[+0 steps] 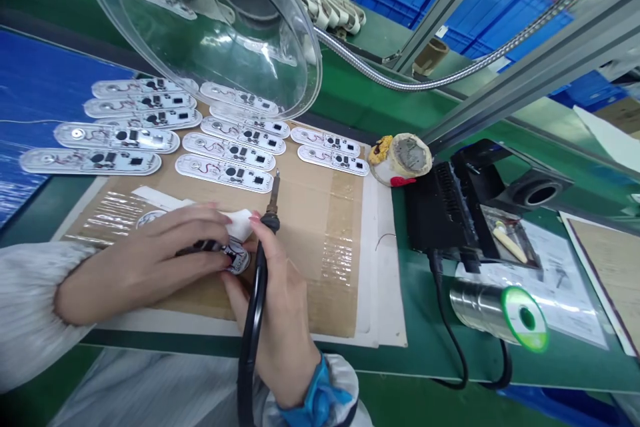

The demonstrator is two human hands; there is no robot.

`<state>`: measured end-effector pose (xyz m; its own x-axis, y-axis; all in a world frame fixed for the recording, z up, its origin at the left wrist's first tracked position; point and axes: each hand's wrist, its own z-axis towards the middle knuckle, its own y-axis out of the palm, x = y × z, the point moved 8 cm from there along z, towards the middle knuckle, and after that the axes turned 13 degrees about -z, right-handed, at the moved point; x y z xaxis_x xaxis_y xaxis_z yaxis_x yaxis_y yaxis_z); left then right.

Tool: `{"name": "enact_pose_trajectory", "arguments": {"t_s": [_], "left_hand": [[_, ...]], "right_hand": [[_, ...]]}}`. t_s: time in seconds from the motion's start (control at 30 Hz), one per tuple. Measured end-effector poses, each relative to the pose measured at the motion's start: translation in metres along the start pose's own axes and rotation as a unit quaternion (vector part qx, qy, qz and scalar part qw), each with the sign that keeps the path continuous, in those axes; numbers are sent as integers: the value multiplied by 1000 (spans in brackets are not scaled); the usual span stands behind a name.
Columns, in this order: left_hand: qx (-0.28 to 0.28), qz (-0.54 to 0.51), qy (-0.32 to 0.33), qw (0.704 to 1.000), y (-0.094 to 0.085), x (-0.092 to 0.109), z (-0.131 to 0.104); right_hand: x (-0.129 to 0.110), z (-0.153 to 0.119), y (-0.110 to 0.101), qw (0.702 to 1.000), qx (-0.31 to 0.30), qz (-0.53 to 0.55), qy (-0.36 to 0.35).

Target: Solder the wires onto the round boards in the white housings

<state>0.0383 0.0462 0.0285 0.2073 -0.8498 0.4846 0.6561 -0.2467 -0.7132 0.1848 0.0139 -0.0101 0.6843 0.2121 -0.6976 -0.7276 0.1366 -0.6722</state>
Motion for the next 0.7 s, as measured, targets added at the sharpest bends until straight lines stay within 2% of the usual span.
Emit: {"name": "enact_pose_trajectory", "arguments": {"t_s": [0.07, 0.13, 0.3, 0.4, 0.47, 0.57, 0.7], "left_hand": [[13, -6, -57, 998, -1, -4, -2], [15, -11, -107, 994, -1, -8, -4], [12, -38, -165, 985, 3, -15, -4], [24, -53, -184, 981, 3, -17, -3], [31, -50, -188, 980, 3, -17, -2], [34, -41, -191, 980, 4, -15, -1], [27, -35, -204, 978, 5, -16, 0]], "right_hand": [[-2, 0, -2, 1000, -1, 12, -4], [-2, -1, -15, 999, 23, 31, -2], [17, -13, -81, 974, 221, 34, 33], [35, -20, -97, 959, 274, 30, 73], [39, -22, -96, 955, 283, 55, 67], [33, -16, -85, 963, 244, 118, 17], [22, -11, -76, 974, 198, 99, -39]]}}
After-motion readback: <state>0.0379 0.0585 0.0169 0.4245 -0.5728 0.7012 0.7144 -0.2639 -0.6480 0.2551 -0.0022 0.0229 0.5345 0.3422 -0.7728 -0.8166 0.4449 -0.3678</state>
